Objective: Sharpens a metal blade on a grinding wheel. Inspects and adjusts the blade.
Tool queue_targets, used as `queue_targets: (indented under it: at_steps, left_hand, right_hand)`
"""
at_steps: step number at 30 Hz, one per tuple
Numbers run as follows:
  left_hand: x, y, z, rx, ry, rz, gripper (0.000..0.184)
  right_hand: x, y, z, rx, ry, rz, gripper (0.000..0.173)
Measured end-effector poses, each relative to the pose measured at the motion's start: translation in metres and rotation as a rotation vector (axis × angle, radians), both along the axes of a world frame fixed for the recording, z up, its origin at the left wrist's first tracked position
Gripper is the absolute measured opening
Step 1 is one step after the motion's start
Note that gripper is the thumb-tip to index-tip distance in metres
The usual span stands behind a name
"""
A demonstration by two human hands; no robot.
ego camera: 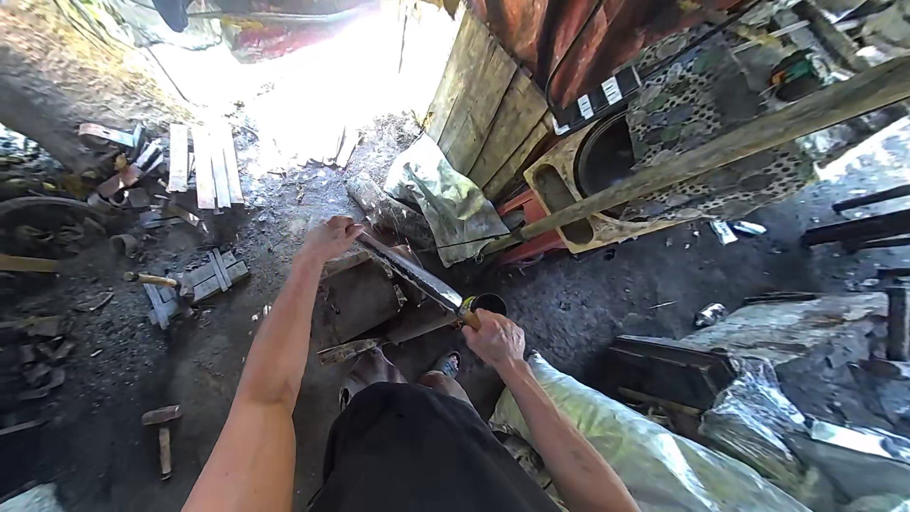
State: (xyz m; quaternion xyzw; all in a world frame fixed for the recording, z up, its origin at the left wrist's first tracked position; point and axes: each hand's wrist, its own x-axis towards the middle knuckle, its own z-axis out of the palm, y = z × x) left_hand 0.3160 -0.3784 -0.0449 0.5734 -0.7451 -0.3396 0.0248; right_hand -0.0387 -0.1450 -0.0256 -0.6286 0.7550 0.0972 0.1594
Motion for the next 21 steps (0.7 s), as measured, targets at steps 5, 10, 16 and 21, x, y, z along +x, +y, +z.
queue_targets:
  at_steps: [5,10,16,21]
  left_hand:
    - [0.051,-0.017,0.012,0.035,-0.059,0.145,0.052]
    - [0.045,-0.016,0.015,0.039,-0.053,0.174,0.052]
    - [-0.018,0.013,0.017,0.048,-0.003,0.031,0.050]
    - [-0.055,0.025,0.000,0.002,-0.004,-0.124,0.049]
  right_hand:
    - [0.036,-0.040,-0.003,-0.030,-0.029,0.093,0.038]
    - [0.029,-0.036,-0.009,-0.056,-0.005,0.082,0.037]
    - [-0.015,0.021,-0.002,0.007,0.050,-0.029,0.036]
    - [-0.039,0.063,0.006,0.031,0.088,-0.093,0.034]
